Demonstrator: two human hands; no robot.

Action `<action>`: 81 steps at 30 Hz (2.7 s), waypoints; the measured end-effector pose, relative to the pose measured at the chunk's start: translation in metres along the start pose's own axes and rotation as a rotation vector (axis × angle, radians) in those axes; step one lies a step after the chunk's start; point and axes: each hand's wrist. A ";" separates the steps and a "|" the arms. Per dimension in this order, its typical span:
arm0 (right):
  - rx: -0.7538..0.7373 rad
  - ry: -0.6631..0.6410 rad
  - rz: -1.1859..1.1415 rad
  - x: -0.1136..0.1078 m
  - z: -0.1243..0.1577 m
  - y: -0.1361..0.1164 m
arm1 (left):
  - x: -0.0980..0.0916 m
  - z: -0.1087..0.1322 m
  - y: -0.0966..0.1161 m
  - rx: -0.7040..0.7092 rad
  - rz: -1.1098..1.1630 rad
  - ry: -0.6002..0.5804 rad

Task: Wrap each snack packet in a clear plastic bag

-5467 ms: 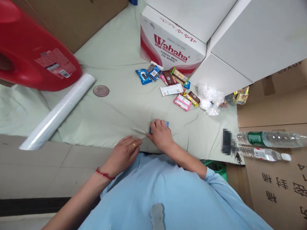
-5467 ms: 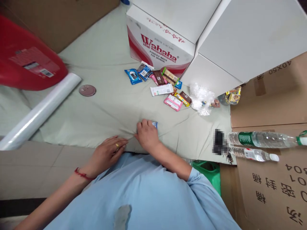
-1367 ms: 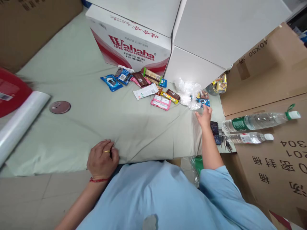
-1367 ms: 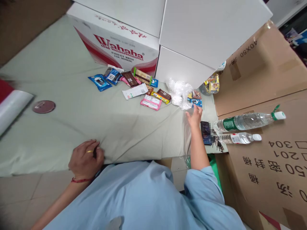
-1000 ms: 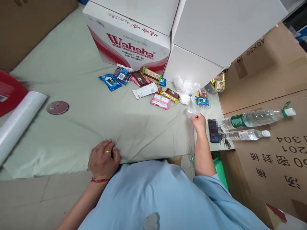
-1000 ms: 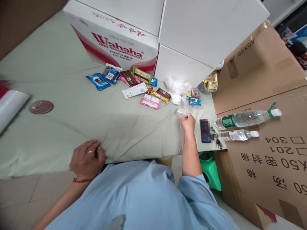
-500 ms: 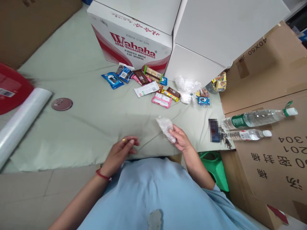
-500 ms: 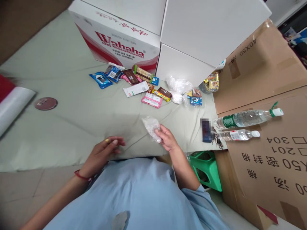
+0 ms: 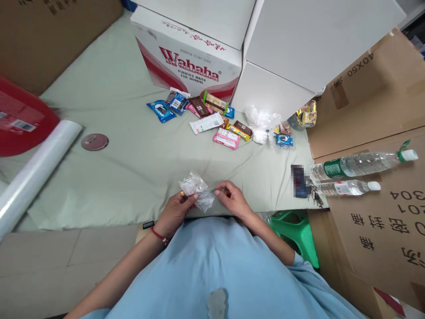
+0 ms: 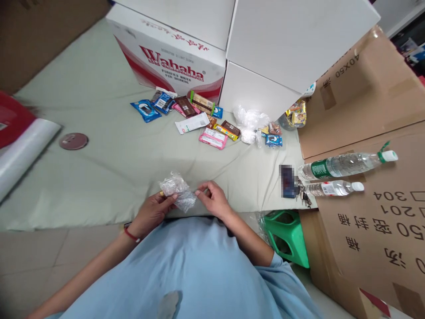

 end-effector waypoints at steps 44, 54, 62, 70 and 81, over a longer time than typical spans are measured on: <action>0.106 -0.022 -0.412 -0.006 -0.008 -0.006 | 0.003 -0.003 0.015 0.186 -0.039 -0.105; 0.000 -0.010 -0.288 -0.007 -0.008 -0.005 | 0.000 -0.003 0.017 -0.101 0.267 -0.063; -0.200 0.110 0.031 0.007 0.002 -0.003 | 0.010 -0.003 0.009 -0.002 0.117 -0.013; 0.008 0.027 -0.105 0.005 -0.011 0.010 | 0.006 0.000 0.022 -0.032 0.336 0.103; 0.121 0.168 -0.350 -0.043 -0.008 0.000 | -0.010 -0.012 0.016 -0.026 0.557 0.260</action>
Point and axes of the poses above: each hand's wrist, its own z-axis away from the middle knuckle, its own x-axis out of the palm, y = z × x, and after that the axes turned 13 degrees about x, right-handed
